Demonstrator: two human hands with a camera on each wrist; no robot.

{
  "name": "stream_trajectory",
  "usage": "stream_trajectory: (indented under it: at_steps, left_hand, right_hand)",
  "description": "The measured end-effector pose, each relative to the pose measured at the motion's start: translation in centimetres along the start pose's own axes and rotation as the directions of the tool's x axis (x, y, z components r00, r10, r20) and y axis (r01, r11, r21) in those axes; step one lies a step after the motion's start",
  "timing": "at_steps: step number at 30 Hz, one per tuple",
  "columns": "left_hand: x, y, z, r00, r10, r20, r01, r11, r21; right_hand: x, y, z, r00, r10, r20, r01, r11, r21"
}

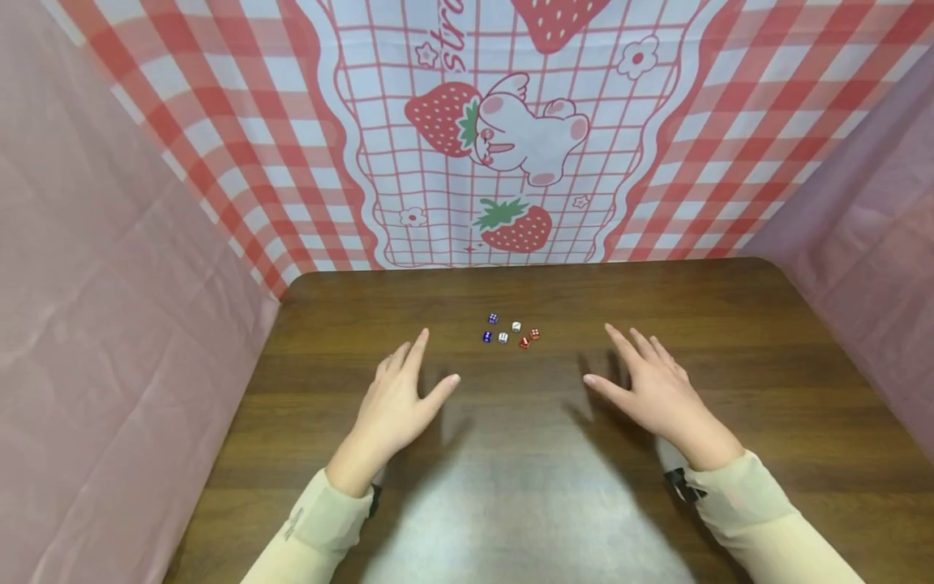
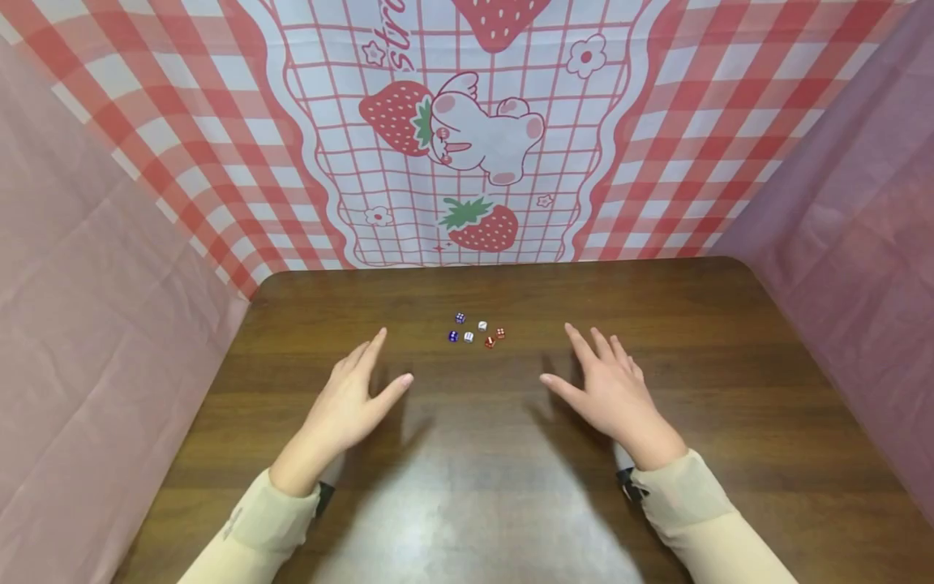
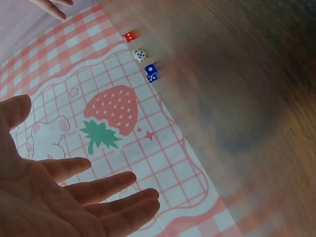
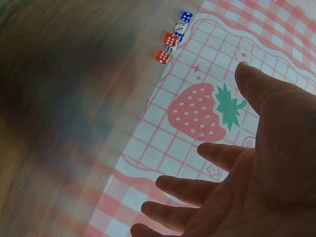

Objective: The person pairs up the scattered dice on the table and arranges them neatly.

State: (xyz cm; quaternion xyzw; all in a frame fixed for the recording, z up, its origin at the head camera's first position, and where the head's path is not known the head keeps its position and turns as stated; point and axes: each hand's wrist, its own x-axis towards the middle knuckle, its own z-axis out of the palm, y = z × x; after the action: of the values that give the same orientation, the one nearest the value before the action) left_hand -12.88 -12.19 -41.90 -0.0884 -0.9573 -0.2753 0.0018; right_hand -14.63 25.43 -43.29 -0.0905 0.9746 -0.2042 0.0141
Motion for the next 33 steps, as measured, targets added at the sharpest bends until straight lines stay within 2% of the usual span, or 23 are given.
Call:
stream_trajectory:
  at_steps: [9, 18, 25, 33]
  left_hand:
    - [0.5, 0.4, 0.4, 0.999, 0.019, 0.028, -0.015, 0.988, -0.156]
    - [1.3, 1.2, 1.1, 0.999, 0.046, 0.008, -0.043, 0.967, -0.251]
    - [2.5, 1.7, 1.7, 0.996, 0.083, -0.009, -0.082, 0.954, -0.289]
    - [4.1, 2.0, 2.6, 0.995, 0.096, 0.019, -0.084, 0.937, -0.339]
  right_hand:
    - [0.8, -0.5, 0.5, 0.999, -0.041, -0.004, 0.041, 0.998, 0.053]
    - [1.4, -0.7, 1.1, 0.996, -0.085, -0.008, 0.086, 0.986, 0.145]
    - [2.0, -1.0, 1.6, 0.994, -0.103, -0.031, 0.107, 0.978, 0.180]
    - [2.8, -1.7, 2.3, 0.993, -0.109, -0.040, 0.115, 0.970, 0.212]
